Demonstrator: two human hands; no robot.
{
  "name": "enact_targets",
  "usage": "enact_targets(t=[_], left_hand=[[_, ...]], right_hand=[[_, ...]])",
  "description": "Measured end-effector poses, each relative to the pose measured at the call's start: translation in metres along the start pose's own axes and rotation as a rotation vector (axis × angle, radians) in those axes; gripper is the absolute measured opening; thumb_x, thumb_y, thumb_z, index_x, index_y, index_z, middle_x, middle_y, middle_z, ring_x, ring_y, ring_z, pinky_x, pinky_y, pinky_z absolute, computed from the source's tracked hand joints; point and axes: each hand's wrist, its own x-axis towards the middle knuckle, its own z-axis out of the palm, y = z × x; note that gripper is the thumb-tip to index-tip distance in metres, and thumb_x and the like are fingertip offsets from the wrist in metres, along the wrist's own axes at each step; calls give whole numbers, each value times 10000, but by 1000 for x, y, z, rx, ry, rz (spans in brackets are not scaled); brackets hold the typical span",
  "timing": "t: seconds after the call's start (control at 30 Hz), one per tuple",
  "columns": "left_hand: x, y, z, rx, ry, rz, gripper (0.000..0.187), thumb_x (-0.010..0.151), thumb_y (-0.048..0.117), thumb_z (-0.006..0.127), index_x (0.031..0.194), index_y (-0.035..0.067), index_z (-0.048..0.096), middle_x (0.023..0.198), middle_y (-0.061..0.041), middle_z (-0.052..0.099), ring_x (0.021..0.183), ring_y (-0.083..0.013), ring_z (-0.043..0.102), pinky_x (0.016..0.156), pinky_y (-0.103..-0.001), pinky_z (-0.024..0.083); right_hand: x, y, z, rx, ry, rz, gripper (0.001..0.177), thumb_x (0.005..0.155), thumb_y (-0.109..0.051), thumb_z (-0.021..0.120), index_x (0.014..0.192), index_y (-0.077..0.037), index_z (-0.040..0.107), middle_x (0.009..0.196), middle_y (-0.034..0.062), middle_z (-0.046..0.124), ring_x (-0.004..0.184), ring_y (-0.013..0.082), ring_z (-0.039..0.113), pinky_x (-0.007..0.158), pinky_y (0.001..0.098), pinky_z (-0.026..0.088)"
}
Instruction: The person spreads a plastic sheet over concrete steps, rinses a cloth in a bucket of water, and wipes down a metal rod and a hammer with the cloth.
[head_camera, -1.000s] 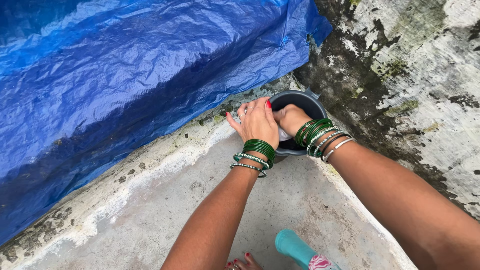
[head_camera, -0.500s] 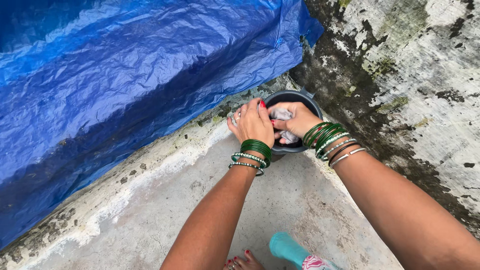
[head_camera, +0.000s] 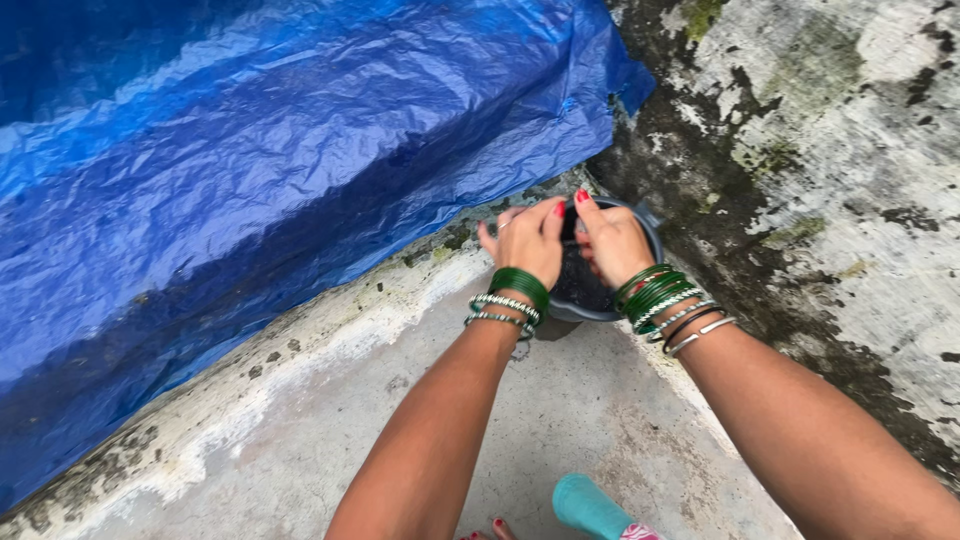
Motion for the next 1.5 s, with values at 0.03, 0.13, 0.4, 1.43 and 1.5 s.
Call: enact_targets(t=[0.03, 0.13, 0.4, 1.43, 1.5], left_hand=[[3, 2, -1, 15, -69, -15, 316, 991, 361, 503, 1136, 268, 767, 1124, -55, 758, 1255, -285, 551, 1188, -651, 50], [6, 2, -3, 107, -73, 5, 317, 1005, 366, 509, 1183, 287, 758, 1166, -99, 726, 1238, -336, 542, 1182, -654, 83], [-20, 17, -16, -14, 128, 191, 358, 982, 203, 498, 1299, 182, 663, 1286, -129, 654, 1265, -360, 542, 1126, -584, 263], [-50, 64, -28, -1233, -419, -577, 1075, 876, 841, 117, 1605, 58, 219, 1497, -212, 526, 1401, -309, 515, 1154, -504, 408], [-48, 66, -33, -1058, -321, -536, 1033, 896, 803, 137, 1524, 14, 364, 1370, -269, 620, 1297, -366, 606, 1067, -532, 478]], right_hand=[[2, 2, -2, 20, -5, -14, 597, 1000, -573, 460, 654, -91, 521, 555, -12, 488, 416, 106, 425, 377, 291, 327], [5, 8, -3, 45, -3, -70, 511, 999, -465, 481, 650, -92, 513, 570, 0, 493, 434, 108, 429, 391, 300, 332], [23, 28, -3, 91, -28, -55, 442, 996, -378, 486, 650, -104, 489, 565, 9, 477, 439, 131, 421, 414, 314, 335], [-21, -10, -14, -73, 322, -508, 284, 1041, -200, 646, 855, -1, 727, 707, 25, 681, 650, 63, 596, 583, 257, 488], [-24, -14, -9, -200, 356, -456, 344, 1029, -239, 662, 804, 13, 723, 645, 48, 652, 594, 82, 571, 540, 281, 466]])
